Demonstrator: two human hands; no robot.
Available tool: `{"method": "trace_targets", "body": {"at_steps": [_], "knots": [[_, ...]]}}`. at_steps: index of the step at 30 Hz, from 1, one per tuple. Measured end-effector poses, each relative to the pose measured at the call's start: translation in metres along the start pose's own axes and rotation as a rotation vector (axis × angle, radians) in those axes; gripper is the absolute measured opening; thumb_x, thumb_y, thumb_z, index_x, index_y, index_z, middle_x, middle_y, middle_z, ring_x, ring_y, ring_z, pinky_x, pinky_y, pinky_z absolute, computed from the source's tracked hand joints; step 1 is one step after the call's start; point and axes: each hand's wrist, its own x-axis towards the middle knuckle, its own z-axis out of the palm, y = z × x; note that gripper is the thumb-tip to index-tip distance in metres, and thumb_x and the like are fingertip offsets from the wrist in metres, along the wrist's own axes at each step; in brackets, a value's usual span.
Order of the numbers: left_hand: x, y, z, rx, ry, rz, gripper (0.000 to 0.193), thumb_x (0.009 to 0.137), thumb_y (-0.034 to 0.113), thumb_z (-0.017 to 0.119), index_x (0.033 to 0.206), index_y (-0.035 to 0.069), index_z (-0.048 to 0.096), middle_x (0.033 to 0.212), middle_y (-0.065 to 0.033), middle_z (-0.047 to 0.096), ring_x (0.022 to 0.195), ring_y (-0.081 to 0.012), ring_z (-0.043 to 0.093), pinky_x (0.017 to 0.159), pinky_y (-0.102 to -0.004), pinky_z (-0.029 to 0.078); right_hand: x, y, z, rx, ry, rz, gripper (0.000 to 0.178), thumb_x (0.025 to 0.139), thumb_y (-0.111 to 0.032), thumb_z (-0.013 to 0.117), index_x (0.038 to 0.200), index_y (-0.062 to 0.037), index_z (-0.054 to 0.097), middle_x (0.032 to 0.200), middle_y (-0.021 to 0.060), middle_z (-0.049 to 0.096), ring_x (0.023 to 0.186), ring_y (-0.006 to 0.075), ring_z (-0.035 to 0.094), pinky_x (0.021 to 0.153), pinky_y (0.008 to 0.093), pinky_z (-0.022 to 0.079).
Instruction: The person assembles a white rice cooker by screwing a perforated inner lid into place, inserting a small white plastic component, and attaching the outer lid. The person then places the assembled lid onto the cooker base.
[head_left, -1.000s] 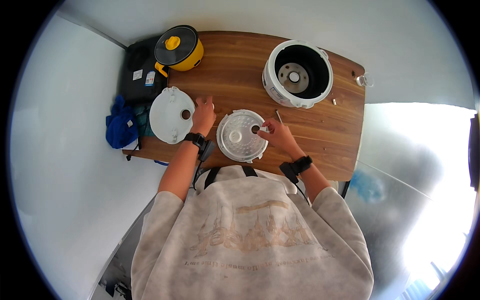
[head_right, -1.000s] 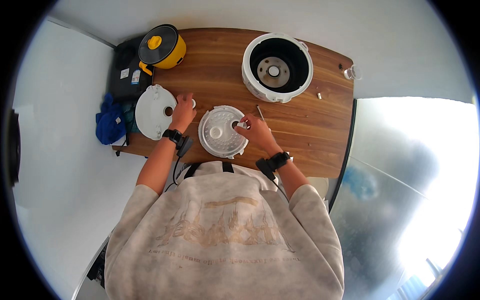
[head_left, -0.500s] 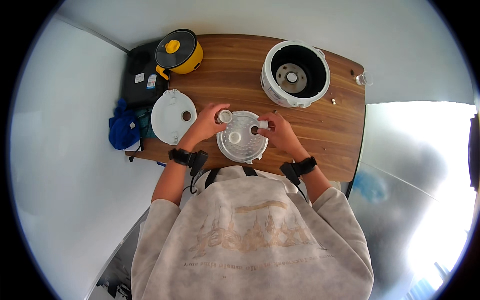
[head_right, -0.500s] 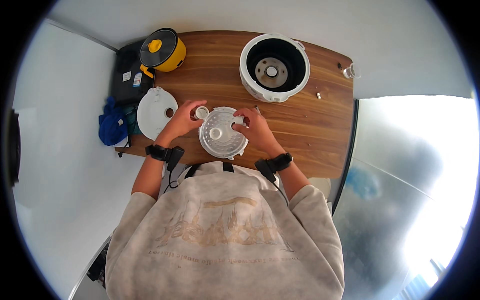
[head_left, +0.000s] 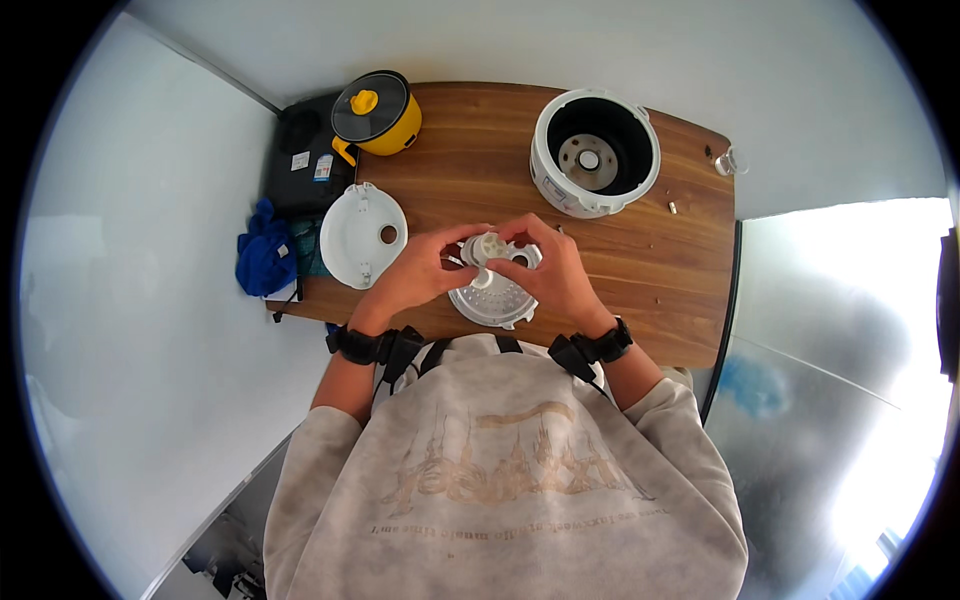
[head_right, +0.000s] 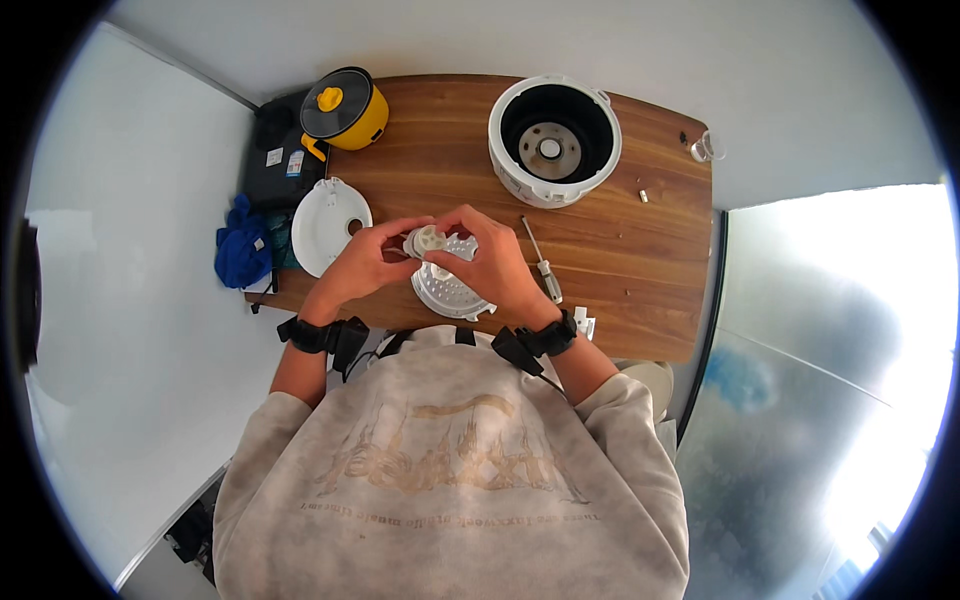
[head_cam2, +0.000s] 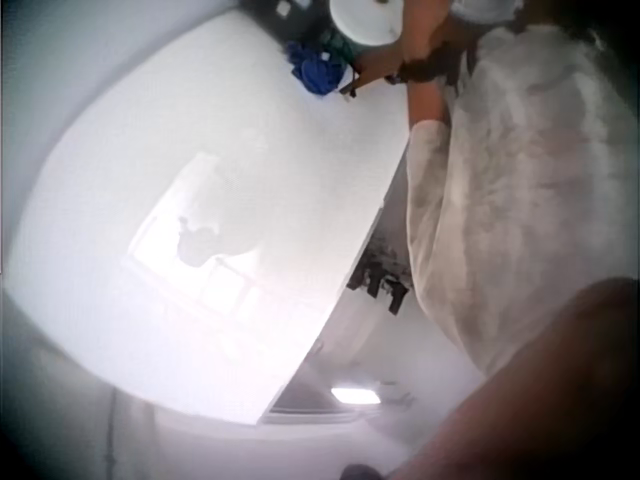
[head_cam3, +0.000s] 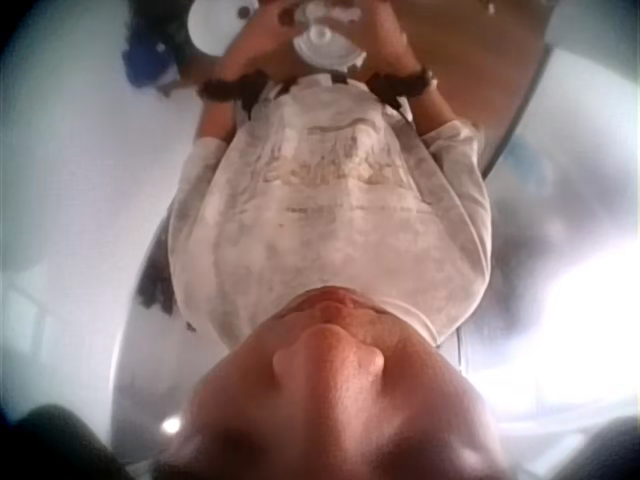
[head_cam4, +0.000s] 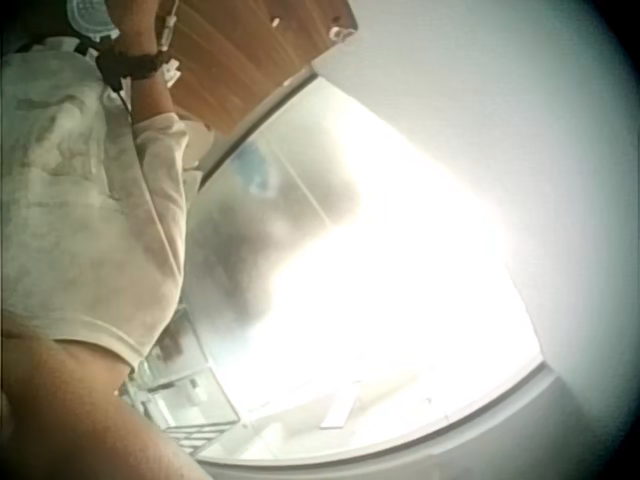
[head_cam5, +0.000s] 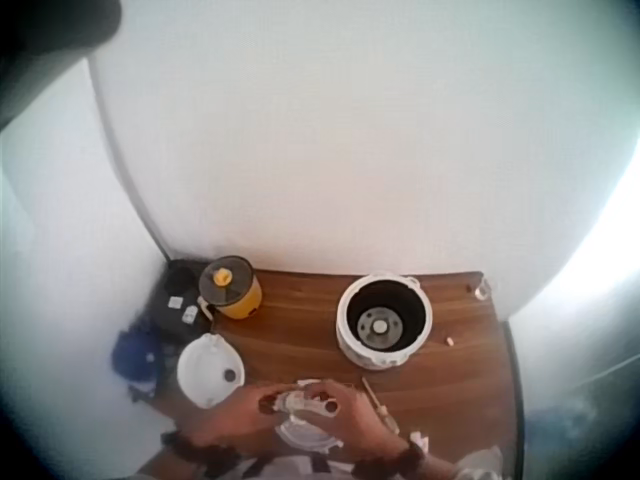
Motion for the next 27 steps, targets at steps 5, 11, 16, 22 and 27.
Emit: {"method": "trace_targets", "body": {"at_steps": [5, 11, 16, 22, 27], "knots": [[-0.005, 0.000, 0.005, 0.013, 0.048, 0.037, 0.059, 0.082, 0.009, 0.073, 0.138, 0.004, 0.056, 0.113, -0.0131, 0.069, 0.094, -0.0187, 0.068, 0.084, -0.0296, 0.054, -0.004, -0.004, 0.003, 0.017, 0.069, -0.106, 0.039, 0.079, -0.012, 0.080, 0.115, -0.0054, 0.067, 0.104, 0.0090, 0.069, 0.089, 0.0266, 0.067, 0.080, 0.0342, 0.053], [-0.007, 0.004, 0.008, -0.022, 0.084, 0.043, 0.054, 0.083, 0.010, 0.075, 0.134, 0.003, 0.059, 0.115, -0.0121, 0.069, 0.092, -0.0185, 0.068, 0.083, -0.0292, 0.055, -0.008, -0.007, 0.007, -0.113, 0.096, -0.185, 0.038, 0.076, -0.010, 0.083, 0.111, -0.0030, 0.070, 0.102, 0.0080, 0.067, 0.083, 0.0213, 0.065, 0.074, 0.0322, 0.053], [-0.009, 0.009, 0.008, 0.007, 0.098, 0.033, 0.051, 0.083, 0.011, 0.076, 0.131, 0.003, 0.060, 0.117, -0.0112, 0.068, 0.093, -0.0188, 0.069, 0.084, -0.0292, 0.055, -0.007, -0.009, 0.005, -0.099, 0.060, -0.141, 0.038, 0.075, -0.012, 0.084, 0.109, -0.0026, 0.069, 0.100, 0.0075, 0.066, 0.080, 0.0195, 0.064, 0.071, 0.0307, 0.054], [-0.007, 0.008, 0.008, 0.032, 0.100, 0.098, 0.051, 0.083, 0.009, 0.077, 0.131, 0.003, 0.060, 0.118, -0.0116, 0.067, 0.095, -0.0189, 0.068, 0.084, -0.0296, 0.056, -0.009, -0.009, 0.002, -0.095, 0.074, -0.135, 0.040, 0.074, -0.018, 0.085, 0.108, -0.0056, 0.068, 0.096, 0.0065, 0.065, 0.079, 0.0206, 0.065, 0.071, 0.0316, 0.054], [-0.005, 0.012, 0.011, 0.025, 0.090, 0.105, 0.051, 0.082, 0.009, 0.077, 0.130, 0.003, 0.061, 0.118, -0.0116, 0.067, 0.097, -0.0193, 0.068, 0.085, -0.0299, 0.056, -0.011, -0.010, -0.001, -0.076, 0.085, -0.111, 0.041, 0.073, -0.019, 0.086, 0.106, -0.0039, 0.067, 0.094, 0.0066, 0.064, 0.076, 0.0183, 0.064, 0.069, 0.0306, 0.054]]}}
